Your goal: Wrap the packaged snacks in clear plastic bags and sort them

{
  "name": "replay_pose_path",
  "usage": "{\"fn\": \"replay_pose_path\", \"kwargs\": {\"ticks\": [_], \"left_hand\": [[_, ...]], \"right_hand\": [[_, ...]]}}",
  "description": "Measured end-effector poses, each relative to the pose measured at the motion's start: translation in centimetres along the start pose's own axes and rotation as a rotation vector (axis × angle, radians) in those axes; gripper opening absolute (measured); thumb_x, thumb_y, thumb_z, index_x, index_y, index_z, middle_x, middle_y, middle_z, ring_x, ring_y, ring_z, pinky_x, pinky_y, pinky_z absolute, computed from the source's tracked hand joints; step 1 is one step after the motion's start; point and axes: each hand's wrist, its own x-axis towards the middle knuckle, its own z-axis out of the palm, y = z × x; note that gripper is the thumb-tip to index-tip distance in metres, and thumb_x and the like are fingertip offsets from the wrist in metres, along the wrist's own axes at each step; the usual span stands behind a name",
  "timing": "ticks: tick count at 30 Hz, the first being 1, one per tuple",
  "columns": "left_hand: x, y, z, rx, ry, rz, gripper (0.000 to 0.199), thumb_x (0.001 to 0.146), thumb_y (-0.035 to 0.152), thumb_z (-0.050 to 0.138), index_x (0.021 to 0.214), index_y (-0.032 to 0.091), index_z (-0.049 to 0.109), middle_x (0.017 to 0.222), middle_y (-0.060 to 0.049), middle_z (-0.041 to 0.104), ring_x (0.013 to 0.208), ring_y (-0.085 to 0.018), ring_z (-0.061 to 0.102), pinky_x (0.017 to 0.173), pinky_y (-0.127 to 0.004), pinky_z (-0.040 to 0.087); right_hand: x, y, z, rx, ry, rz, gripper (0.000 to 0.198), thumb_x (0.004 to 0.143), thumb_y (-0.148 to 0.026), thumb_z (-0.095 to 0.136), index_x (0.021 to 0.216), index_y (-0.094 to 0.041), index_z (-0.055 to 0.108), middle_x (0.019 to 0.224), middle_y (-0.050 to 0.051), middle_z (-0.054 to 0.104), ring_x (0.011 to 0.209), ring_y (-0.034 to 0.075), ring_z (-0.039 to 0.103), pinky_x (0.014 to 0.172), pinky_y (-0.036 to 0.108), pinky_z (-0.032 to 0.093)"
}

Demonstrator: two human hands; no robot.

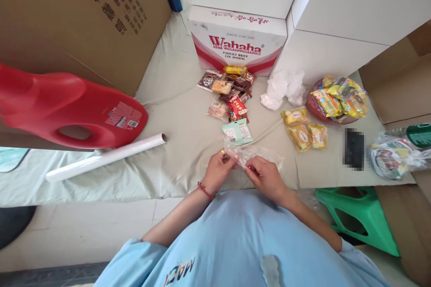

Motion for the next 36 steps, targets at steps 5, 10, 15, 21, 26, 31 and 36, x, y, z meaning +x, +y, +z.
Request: {"fn": "replay_pose_path", "kwargs": {"ticks": [5, 10, 15, 21, 26, 31, 36], "left_hand": [[0.0, -0.1, -0.2, -0.112, -0.061, 0.030, 0.030, 0.076, 0.041, 0.082, 0.090, 0.016, 0.075, 0.081, -0.003, 0.073, 0.077, -0.015, 0.066, 0.079, -0.030, 0.054], [-0.3, -0.1, -0.3, -0.226, -0.067, -0.011, 0.032, 0.077, 0.043, 0.081, 0.091, 0.015, 0.079, 0.085, -0.006, 0.076, 0.082, -0.018, 0.069, 0.080, -0.031, 0.056], [0.0, -0.3, -0.7, -0.273, -0.029, -0.020, 0.038, 0.079, 0.052, 0.078, 0.083, 0.015, 0.076, 0.081, -0.006, 0.074, 0.077, -0.018, 0.070, 0.075, -0.031, 0.055], [0.2, -0.6, -1.1, -0.194, 0.048, 0.041, 0.031, 0.078, 0.047, 0.082, 0.079, 0.019, 0.068, 0.089, -0.002, 0.072, 0.080, -0.014, 0.066, 0.075, -0.027, 0.052], [0.2, 0.0, -1.8, -0.360, 0.042, 0.070, 0.032, 0.078, 0.043, 0.082, 0.082, 0.020, 0.060, 0.097, -0.002, 0.073, 0.088, -0.017, 0.071, 0.081, -0.032, 0.055], [0.6, 0.4, -4.0, -0.476, 0.114, 0.034, 0.039, 0.074, 0.038, 0.084, 0.085, 0.021, 0.051, 0.093, 0.000, 0.073, 0.086, -0.019, 0.074, 0.077, -0.032, 0.059], [2.5, 0.1, -6.7, -0.285, 0.238, 0.076, 0.040, 0.075, 0.041, 0.081, 0.087, 0.022, 0.048, 0.071, 0.007, 0.061, 0.048, -0.006, 0.052, 0.046, -0.018, 0.039]], "right_hand": [[-0.1, -0.3, 0.0, 0.235, -0.001, 0.079, 0.018, 0.099, -0.034, 0.059, 0.089, -0.021, 0.065, 0.073, -0.001, 0.062, 0.065, 0.013, 0.055, 0.063, 0.025, 0.041], [0.2, -0.1, -0.4, 0.393, -0.045, 0.183, 0.027, 0.100, -0.041, 0.056, 0.087, -0.020, 0.067, 0.070, -0.002, 0.058, 0.063, 0.013, 0.051, 0.062, 0.025, 0.039], [0.5, 0.0, -0.7, 0.564, -0.072, 0.280, 0.032, 0.097, -0.048, 0.059, 0.084, -0.020, 0.065, 0.069, -0.002, 0.054, 0.063, 0.013, 0.047, 0.061, 0.025, 0.037], [0.2, 0.4, -0.8, 0.737, -0.005, 0.392, 0.032, 0.090, -0.051, 0.069, 0.082, -0.020, 0.065, 0.066, -0.004, 0.047, 0.058, 0.011, 0.038, 0.055, 0.025, 0.030], [0.2, 1.3, -1.3, 0.898, 0.194, 0.429, 0.032, 0.088, -0.051, 0.073, 0.078, -0.022, 0.063, 0.067, -0.004, 0.050, 0.058, 0.011, 0.041, 0.056, 0.024, 0.036], [0.5, 2.6, -2.5, 0.955, 0.408, 0.446, 0.036, 0.084, -0.056, 0.075, 0.083, -0.025, 0.059, 0.096, 0.001, 0.062, 0.083, 0.015, 0.060, 0.072, 0.029, 0.055], [0.8, 4.9, -2.5, 0.779, 0.392, 0.549, 0.040, 0.090, -0.063, 0.062, 0.088, -0.026, 0.048, 0.082, -0.001, 0.060, 0.051, 0.011, 0.046, 0.042, 0.024, 0.039]]}}
